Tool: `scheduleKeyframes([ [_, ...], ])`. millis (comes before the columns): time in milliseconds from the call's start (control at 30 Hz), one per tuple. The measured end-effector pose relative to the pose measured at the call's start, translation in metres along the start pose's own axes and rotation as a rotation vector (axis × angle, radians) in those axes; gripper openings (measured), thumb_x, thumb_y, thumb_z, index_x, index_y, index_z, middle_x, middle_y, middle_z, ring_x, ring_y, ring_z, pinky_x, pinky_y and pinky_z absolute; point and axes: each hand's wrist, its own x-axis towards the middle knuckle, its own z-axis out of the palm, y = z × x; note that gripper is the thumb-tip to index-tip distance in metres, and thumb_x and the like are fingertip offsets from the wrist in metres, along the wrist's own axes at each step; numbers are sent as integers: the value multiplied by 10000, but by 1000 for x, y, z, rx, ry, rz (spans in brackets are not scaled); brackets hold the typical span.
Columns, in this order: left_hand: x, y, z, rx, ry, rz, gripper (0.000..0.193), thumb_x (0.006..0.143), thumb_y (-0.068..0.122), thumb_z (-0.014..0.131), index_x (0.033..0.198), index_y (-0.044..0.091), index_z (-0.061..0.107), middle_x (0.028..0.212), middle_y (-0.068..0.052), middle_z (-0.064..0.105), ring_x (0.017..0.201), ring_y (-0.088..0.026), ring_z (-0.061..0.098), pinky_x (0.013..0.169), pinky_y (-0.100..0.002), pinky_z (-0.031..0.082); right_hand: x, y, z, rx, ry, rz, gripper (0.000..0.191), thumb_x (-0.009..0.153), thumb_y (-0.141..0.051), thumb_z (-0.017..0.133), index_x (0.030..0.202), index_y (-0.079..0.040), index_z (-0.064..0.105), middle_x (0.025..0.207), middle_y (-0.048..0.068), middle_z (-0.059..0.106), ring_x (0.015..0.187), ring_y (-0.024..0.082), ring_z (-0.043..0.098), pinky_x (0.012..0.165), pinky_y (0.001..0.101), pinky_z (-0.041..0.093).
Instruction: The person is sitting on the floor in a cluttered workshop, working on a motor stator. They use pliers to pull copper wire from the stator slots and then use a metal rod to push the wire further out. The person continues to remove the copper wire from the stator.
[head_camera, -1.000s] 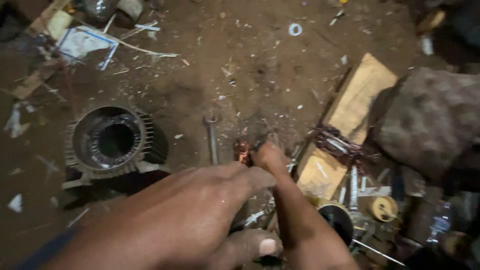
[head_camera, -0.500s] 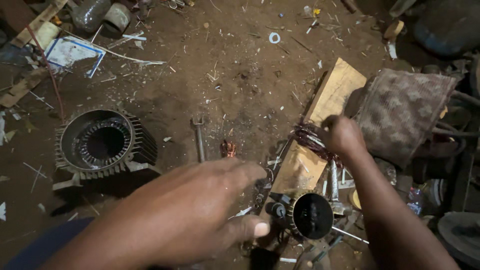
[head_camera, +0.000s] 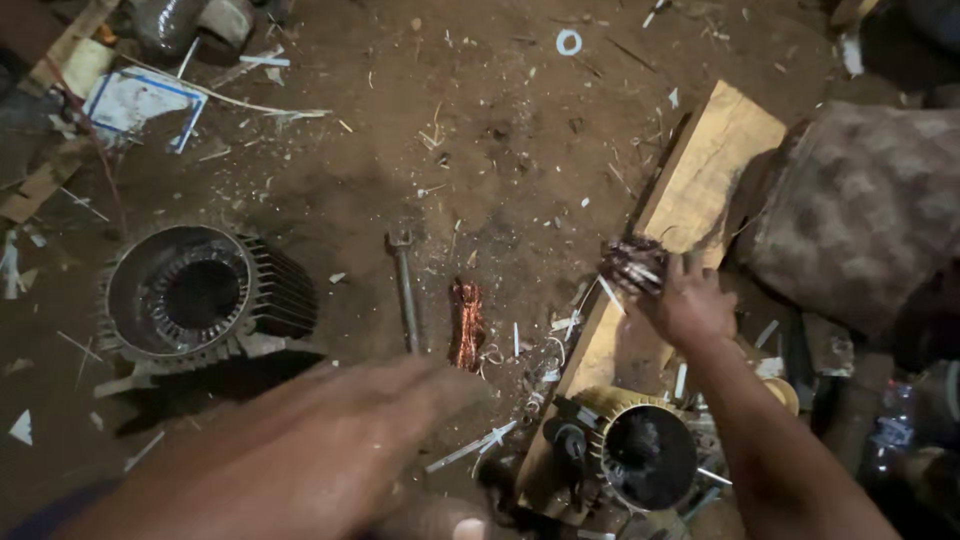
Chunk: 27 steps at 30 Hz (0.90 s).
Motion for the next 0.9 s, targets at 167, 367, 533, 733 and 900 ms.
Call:
scheduleKeyframes([
  [167, 14, -15, 3, -13, 50, -37, 852, 924, 575, 637, 1653, 244, 345, 1679, -136, 342, 1486, -374, 359, 1156, -550, 288, 17, 18, 19, 124, 80, -47, 722, 851, -587, 740, 1414, -186, 531, 1449, 127, 516, 1324, 384, 535, 962, 563, 530],
  [367, 18, -15, 6, -69, -57, -35, 919, 884, 617, 666, 1632, 225, 304, 1676, -111, 314, 1478, -360, 361, 1138, -569, 268, 35, 20, 12, 244, 81, 310, 962, 764, -650, 792, 1509, -160, 431, 1471, 197, 463, 1349, 417, 471, 1053, 583, 452],
  [533, 25, -4, 0, 53, -88, -54, 987, 873, 657, 639, 1659, 213, 238, 1689, -122, 272, 1466, -371, 372, 1138, -579, 282, 28, 24, -6, 212, 4, 214, 1261, 705, -711, 791, 1625, -126, 156, 1588, 201, 308, 1420, 444, 346, 1070, 692, 340],
  [733, 19, 14, 1, 29, -140, -77, 938, 870, 641, 580, 1615, 198, 224, 1628, -110, 351, 1439, -294, 450, 1166, -500, 359, 16, 43, -25, 227, 9, 167, 1233, 703, -641, 789, 1632, -142, 150, 1639, 214, 252, 1443, 453, 346, 1067, 714, 336],
  [900, 15, 24, -4, 60, -7, -41, 906, 918, 620, 612, 1646, 198, 277, 1617, -137, 397, 1437, -363, 418, 1104, -553, 375, 18, 82, -65, 60, -246, 176, 1058, 795, -575, 757, 1643, -186, 257, 1486, 222, 573, 1339, 412, 579, 1132, 578, 427],
])
